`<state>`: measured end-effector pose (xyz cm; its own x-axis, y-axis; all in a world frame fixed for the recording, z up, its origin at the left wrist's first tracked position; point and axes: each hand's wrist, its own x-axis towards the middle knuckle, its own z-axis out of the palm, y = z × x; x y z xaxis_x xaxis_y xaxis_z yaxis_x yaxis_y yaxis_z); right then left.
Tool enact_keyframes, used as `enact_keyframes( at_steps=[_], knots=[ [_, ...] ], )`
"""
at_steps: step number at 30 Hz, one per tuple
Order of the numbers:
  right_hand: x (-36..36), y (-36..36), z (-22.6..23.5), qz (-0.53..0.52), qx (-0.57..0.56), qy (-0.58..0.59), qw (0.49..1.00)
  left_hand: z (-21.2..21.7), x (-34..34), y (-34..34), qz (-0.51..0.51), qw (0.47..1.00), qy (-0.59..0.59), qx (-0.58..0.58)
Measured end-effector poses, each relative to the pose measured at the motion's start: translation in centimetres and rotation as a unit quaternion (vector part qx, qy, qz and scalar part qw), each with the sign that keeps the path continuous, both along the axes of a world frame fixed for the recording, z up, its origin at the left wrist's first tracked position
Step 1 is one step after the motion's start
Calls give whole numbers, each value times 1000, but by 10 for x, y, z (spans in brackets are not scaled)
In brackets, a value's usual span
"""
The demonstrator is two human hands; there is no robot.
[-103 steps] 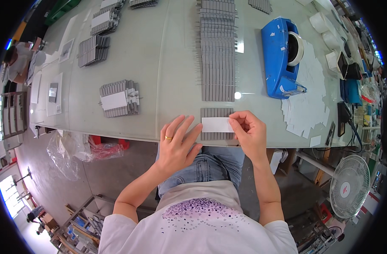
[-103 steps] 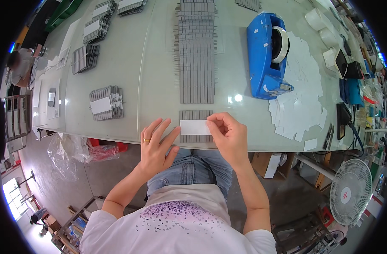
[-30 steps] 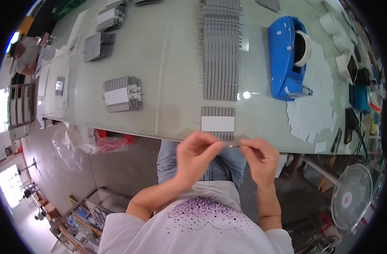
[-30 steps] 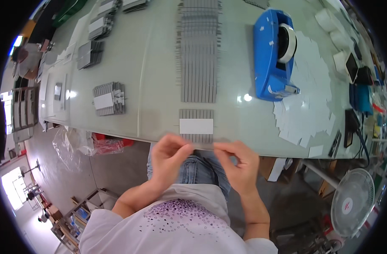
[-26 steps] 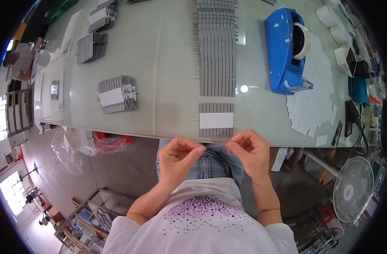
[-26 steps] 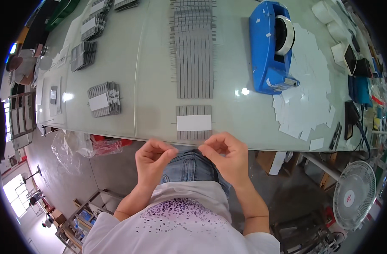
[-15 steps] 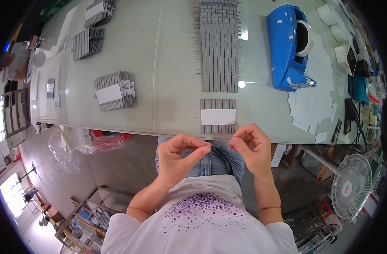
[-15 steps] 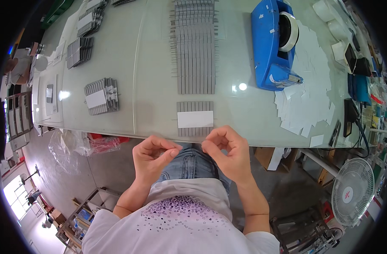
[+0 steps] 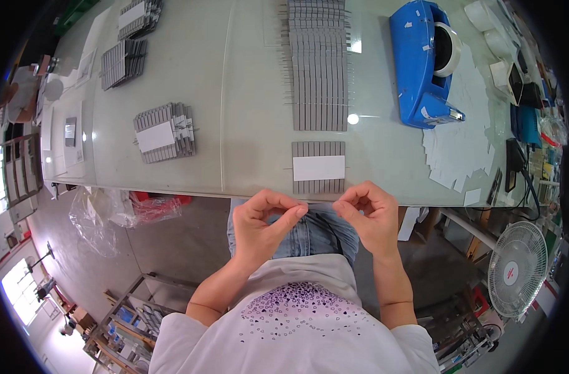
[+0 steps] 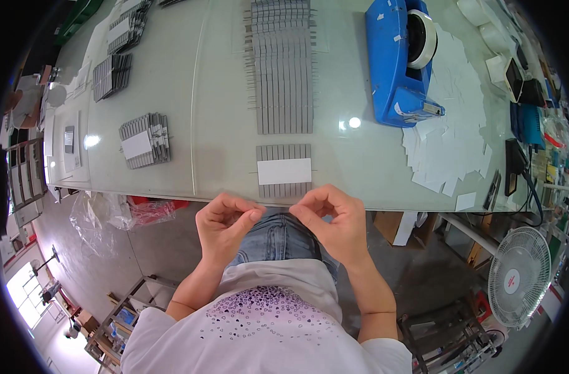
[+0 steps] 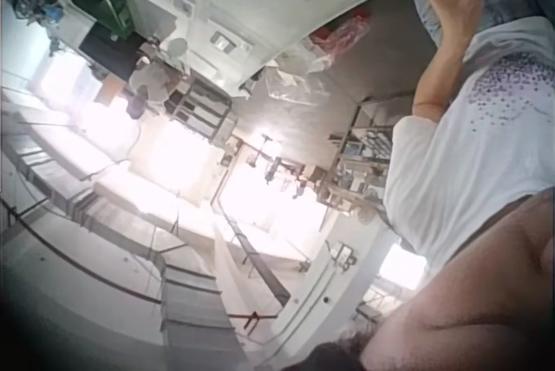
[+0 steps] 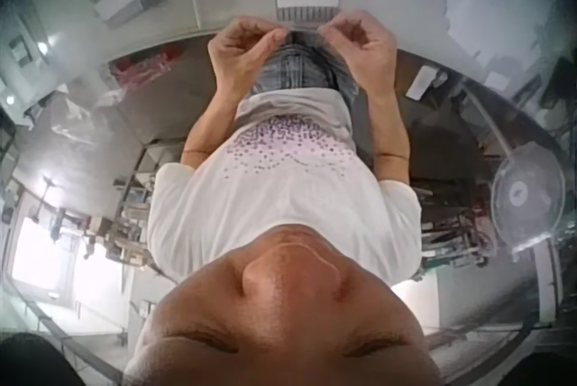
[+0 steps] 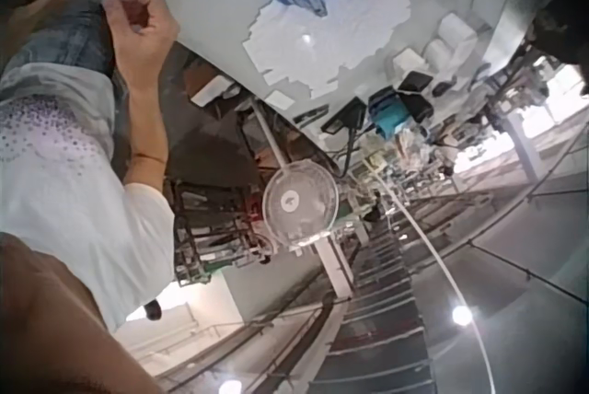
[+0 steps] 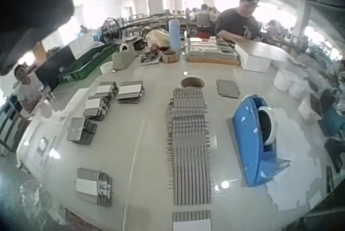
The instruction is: Applying adhesive tape to bundle small electronic components on a workbench.
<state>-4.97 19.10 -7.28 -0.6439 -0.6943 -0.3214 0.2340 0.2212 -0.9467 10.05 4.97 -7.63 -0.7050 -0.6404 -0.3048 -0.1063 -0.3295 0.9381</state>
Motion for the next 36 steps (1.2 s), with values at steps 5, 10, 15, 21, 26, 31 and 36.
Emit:
enact_keyframes(
  at_steps=[5,10,15,21,26,31,36],
  knots=[
    [-6,-6,-1,-4,115,87,989,-13,-15,-5,18,908,-103,-407],
    [-10,-20,-18,-6,103,440,892,-23,-28,-2,17,839,-167,-517],
    [-8,-20,-24,-16,110,448,887,-26,-28,-1,7,834,-180,-521],
    [-8,-20,-25,-17,112,445,888,-27,-29,-1,6,836,-181,-519],
    [-8,-20,-26,-14,114,453,884,-28,-29,0,-5,832,-187,-523],
    [-9,-20,-24,-20,126,444,887,-26,-27,0,2,840,-232,-490],
    [-14,-12,-24,-18,126,434,892,-23,-22,-3,5,842,-264,-470]
  ],
)
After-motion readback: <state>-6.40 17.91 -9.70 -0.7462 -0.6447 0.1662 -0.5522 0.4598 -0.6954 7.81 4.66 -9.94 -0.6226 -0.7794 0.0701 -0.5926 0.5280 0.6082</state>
